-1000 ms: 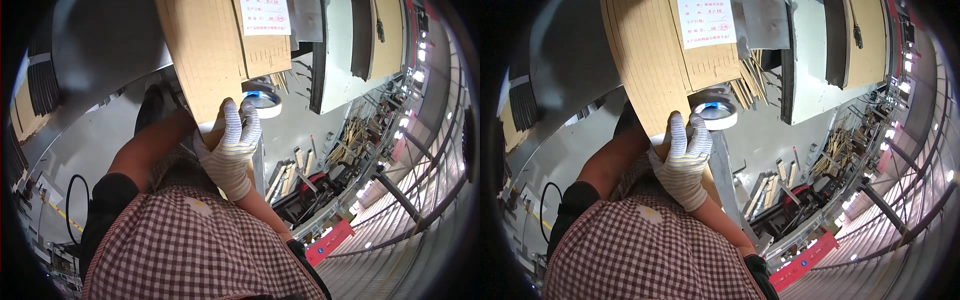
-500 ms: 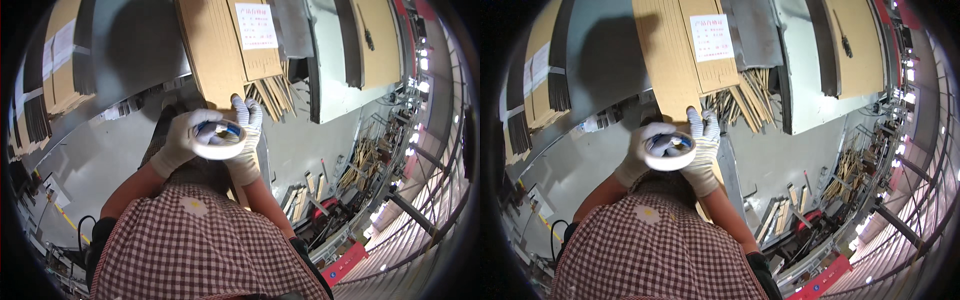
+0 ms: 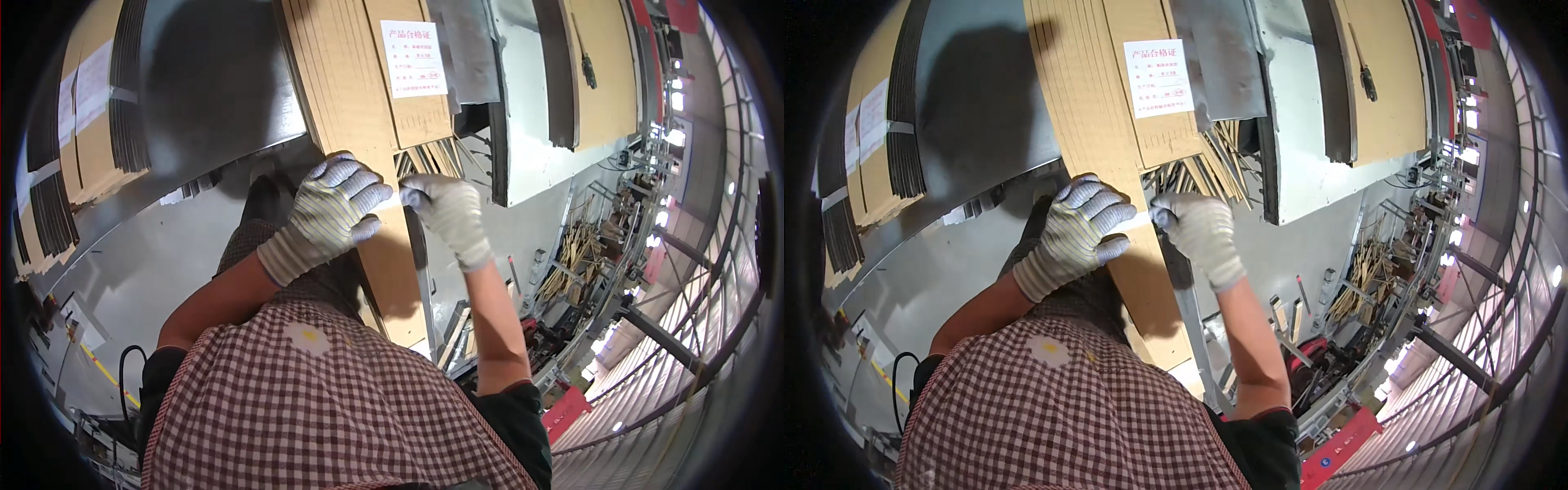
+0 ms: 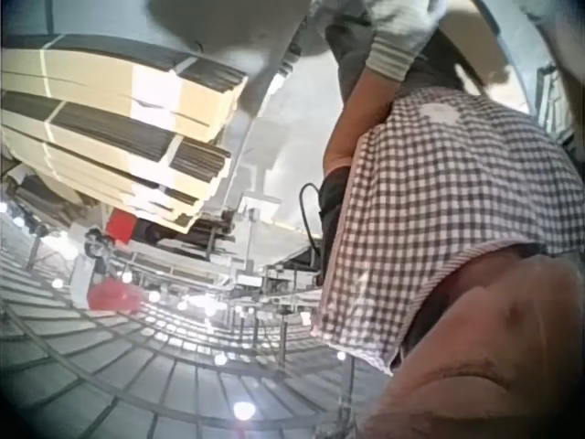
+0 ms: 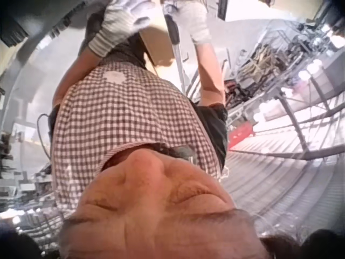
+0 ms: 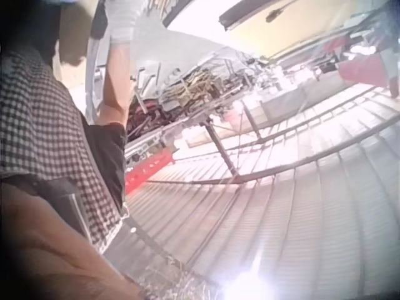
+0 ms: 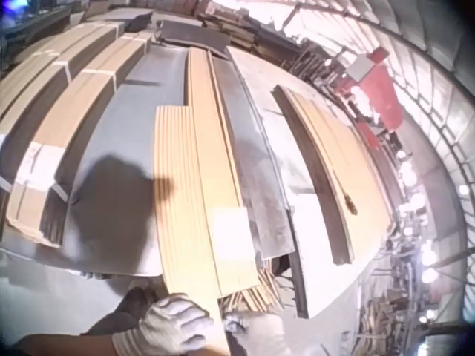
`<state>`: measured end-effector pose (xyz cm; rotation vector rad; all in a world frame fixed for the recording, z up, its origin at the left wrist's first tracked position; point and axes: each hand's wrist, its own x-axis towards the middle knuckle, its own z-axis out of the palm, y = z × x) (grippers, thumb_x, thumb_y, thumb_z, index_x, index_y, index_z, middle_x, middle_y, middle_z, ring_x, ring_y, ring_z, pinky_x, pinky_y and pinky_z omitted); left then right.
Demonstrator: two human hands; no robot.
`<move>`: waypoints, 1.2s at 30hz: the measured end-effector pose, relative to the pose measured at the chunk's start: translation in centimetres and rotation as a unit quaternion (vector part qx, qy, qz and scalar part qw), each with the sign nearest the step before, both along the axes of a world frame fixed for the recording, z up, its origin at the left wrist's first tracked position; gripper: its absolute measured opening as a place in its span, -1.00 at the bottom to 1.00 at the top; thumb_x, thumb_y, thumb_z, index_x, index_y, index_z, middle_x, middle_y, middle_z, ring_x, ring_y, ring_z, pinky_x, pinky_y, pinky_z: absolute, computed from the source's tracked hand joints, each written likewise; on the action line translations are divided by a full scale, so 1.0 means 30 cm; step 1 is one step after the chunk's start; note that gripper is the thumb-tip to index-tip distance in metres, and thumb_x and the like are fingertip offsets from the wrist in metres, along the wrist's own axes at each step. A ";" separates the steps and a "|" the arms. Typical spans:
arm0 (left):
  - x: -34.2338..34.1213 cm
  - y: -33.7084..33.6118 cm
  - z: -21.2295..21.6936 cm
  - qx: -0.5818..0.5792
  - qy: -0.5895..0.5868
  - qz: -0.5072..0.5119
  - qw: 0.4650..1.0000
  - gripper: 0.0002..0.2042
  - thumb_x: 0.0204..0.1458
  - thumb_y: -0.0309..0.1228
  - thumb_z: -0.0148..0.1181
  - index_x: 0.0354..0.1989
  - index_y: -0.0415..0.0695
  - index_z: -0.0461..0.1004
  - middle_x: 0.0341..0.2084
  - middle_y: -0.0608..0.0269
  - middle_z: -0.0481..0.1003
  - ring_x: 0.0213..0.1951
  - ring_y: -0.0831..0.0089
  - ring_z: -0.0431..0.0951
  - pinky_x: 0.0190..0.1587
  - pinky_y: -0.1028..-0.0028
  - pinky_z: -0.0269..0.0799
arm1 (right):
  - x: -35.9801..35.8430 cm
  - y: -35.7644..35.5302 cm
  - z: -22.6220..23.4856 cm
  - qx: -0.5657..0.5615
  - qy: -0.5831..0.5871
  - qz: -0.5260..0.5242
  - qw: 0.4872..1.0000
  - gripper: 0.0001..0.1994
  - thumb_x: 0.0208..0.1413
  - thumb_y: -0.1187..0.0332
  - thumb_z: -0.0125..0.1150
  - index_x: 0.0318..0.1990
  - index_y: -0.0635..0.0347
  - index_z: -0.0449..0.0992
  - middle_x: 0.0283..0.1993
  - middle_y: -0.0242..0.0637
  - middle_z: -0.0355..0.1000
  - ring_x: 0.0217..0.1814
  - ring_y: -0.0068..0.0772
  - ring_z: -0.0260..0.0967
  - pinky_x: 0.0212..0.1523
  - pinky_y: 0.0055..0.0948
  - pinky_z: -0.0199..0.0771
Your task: Wrapping bundles of wooden or composite slats in cardboard and securing them with tape using a manual dispenser.
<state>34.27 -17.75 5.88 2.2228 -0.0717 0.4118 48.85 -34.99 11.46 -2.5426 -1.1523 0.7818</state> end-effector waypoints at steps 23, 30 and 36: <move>-0.001 -0.101 -0.073 -0.627 0.158 0.220 0.730 -0.38 0.15 -0.17 0.32 0.31 -0.16 0.24 0.08 0.23 0.43 0.08 0.44 0.45 0.19 0.39 0.38 | -0.146 -0.121 -0.139 0.185 0.069 -0.059 0.978 -0.56 0.00 0.71 -0.03 0.02 0.19 0.60 0.04 -0.02 0.56 0.07 -0.04 0.54 0.12 -0.33 0.53; -0.106 -0.086 -0.046 -0.182 0.011 0.326 0.928 -0.13 -0.12 -0.17 0.59 0.31 -0.27 0.22 0.06 0.00 0.42 0.11 0.16 0.46 0.19 0.32 0.43 | -0.105 -0.117 0.098 0.152 0.025 -0.034 0.988 -0.45 0.00 0.73 0.07 0.18 0.08 0.54 -0.14 -0.09 0.59 -0.16 -0.05 0.57 -0.09 -0.29 0.61; -0.185 -0.046 0.129 -0.449 0.062 0.178 0.873 -0.61 -0.05 -0.26 0.54 -0.18 -0.19 0.49 -0.32 0.28 0.51 -0.28 0.45 0.53 -0.19 0.44 0.49 | -0.170 0.155 0.269 0.122 0.072 0.210 0.967 -0.51 0.03 0.50 0.32 0.18 -0.03 0.55 -0.41 -0.27 0.56 -0.49 -0.25 0.53 -0.38 -0.32 0.56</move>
